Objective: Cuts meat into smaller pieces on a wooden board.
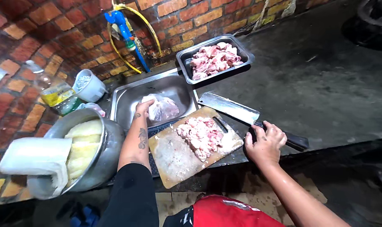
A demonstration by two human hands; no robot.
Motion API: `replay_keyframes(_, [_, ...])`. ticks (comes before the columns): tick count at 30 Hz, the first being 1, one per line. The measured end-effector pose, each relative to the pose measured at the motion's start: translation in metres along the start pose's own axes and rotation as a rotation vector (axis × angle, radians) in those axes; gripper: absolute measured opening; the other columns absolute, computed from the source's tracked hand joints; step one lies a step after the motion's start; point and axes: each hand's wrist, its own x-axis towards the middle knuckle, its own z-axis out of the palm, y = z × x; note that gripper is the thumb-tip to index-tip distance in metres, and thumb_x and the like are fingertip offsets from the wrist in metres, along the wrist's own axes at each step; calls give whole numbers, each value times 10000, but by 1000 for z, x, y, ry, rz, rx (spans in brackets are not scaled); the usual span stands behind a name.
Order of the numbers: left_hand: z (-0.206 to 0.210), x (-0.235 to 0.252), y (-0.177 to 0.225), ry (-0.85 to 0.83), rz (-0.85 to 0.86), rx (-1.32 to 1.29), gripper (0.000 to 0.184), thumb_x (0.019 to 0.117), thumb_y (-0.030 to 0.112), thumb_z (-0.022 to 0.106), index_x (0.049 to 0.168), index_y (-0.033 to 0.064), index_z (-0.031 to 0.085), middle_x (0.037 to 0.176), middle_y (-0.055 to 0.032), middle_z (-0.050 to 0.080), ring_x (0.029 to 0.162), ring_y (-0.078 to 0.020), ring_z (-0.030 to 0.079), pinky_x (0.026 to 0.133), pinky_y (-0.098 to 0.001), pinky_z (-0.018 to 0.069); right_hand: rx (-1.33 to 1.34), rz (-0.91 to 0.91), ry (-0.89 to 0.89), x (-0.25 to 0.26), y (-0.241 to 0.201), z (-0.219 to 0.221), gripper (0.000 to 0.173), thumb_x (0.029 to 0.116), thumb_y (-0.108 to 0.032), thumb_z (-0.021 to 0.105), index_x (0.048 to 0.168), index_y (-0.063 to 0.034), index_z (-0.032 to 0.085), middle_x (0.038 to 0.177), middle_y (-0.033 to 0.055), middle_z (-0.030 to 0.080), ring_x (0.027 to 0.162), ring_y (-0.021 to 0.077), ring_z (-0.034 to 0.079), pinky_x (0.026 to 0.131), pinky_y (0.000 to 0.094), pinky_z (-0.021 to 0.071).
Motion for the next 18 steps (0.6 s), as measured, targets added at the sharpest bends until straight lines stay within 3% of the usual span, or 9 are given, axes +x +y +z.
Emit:
replay_keyframes(2, [-7, -9, -1, 24, 86, -78, 746, 897, 261, 816, 1497, 19, 445, 1349, -234, 617, 1211, -327, 632, 1011, -520, 538, -3, -2, -9, -1, 0, 0, 447, 995, -311, 476, 1288, -42, 680, 1506, 297, 488, 1442, 532, 382, 1173, 708, 207])
replay_keyframes(5, [-10, -33, 0, 103, 243, -51, 700, 891, 208, 817, 1450, -31, 470, 1334, -251, 615, 1206, -329, 635, 1017, -506, 542, 4, -10, -10, -1, -1, -3, 448, 999, -306, 485, 1296, -27, 671, 1508, 314, 475, 1442, 540, 374, 1171, 712, 203])
replay_keyframes(9, [-12, -72, -10, 251, 565, 374, 534, 839, 179, 849, 1220, -103, 603, 1183, -293, 656, 1124, -385, 652, 1005, -527, 521, 23, -20, -10, -2, 0, -5, 454, 1008, -312, 478, 1295, -13, 665, 1498, 328, 477, 1432, 555, 378, 1170, 715, 203])
replay_keyframes(11, [-17, -85, -22, 181, 701, 640, 481, 844, 123, 818, 1231, -89, 627, 1269, -290, 631, 1195, -410, 628, 1046, -543, 505, 23, -24, 4, -4, 2, -4, 462, 1012, -317, 467, 1295, -11, 665, 1498, 326, 479, 1433, 554, 379, 1171, 718, 198])
replay_keyframes(14, [-30, -88, -41, 53, 952, 1028, 426, 755, -9, 790, 1170, -28, 696, 1269, -260, 653, 1249, -439, 599, 1024, -586, 514, 24, -30, -1, -5, 4, -2, 469, 1014, -321, 456, 1291, -3, 661, 1511, 326, 463, 1441, 555, 363, 1174, 717, 191])
replay_keyframes(16, [-37, -86, -49, 22, 1067, 1169, 348, 770, -24, 778, 1112, 5, 725, 1245, -241, 668, 1242, -465, 591, 959, -611, 530, 24, -27, 4, -5, 2, -3, 472, 1008, -328, 451, 1262, 2, 672, 1509, 328, 463, 1441, 554, 364, 1170, 714, 195])
replay_keyframes(18, [-41, -85, -52, 53, 1080, 1204, 315, 801, -19, 764, 1113, 18, 733, 1236, -235, 672, 1222, -476, 596, 931, -623, 530, 25, -21, 12, -5, 2, -4, 460, 1004, -320, 455, 1232, 10, 681, 1503, 331, 468, 1441, 551, 366, 1167, 714, 199])
